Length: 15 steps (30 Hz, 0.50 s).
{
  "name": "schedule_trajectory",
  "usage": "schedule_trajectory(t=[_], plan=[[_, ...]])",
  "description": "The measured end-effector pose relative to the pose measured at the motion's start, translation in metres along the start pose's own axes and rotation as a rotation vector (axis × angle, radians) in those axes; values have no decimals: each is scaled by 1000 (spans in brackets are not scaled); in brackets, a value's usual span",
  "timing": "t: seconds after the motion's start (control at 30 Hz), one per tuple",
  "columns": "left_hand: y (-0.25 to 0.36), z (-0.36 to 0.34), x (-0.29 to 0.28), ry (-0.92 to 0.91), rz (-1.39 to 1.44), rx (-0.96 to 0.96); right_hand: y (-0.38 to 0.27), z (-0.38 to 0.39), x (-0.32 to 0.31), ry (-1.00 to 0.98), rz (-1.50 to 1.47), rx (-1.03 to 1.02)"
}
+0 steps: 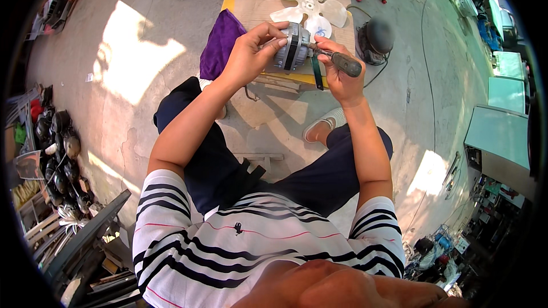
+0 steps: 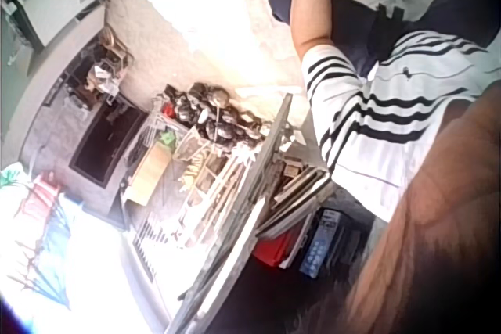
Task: The person holds a fan motor, removes small parts and screws using a screwdriver, and wipes the motor housing with a purple cloth.
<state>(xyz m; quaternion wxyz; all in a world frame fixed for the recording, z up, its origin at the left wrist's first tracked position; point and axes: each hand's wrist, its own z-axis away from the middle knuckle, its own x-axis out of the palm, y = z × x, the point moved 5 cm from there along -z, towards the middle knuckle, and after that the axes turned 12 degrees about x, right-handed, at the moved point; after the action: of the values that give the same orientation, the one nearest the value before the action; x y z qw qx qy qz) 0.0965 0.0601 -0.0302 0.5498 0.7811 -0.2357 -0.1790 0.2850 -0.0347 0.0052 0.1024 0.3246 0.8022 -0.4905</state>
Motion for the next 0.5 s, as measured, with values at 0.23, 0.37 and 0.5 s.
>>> schedule_trajectory(t=[0.23, 0.37, 0.5], plan=[[1, 0, 1, 2, -7, 38, 0, -4, 0, 17, -37, 24], [-2, 1, 0, 6, 6, 34, -8, -9, -3, -17, -5, 139], [-3, 0, 1, 6, 16, 27, -3, -12, -2, -46, -68, 227]])
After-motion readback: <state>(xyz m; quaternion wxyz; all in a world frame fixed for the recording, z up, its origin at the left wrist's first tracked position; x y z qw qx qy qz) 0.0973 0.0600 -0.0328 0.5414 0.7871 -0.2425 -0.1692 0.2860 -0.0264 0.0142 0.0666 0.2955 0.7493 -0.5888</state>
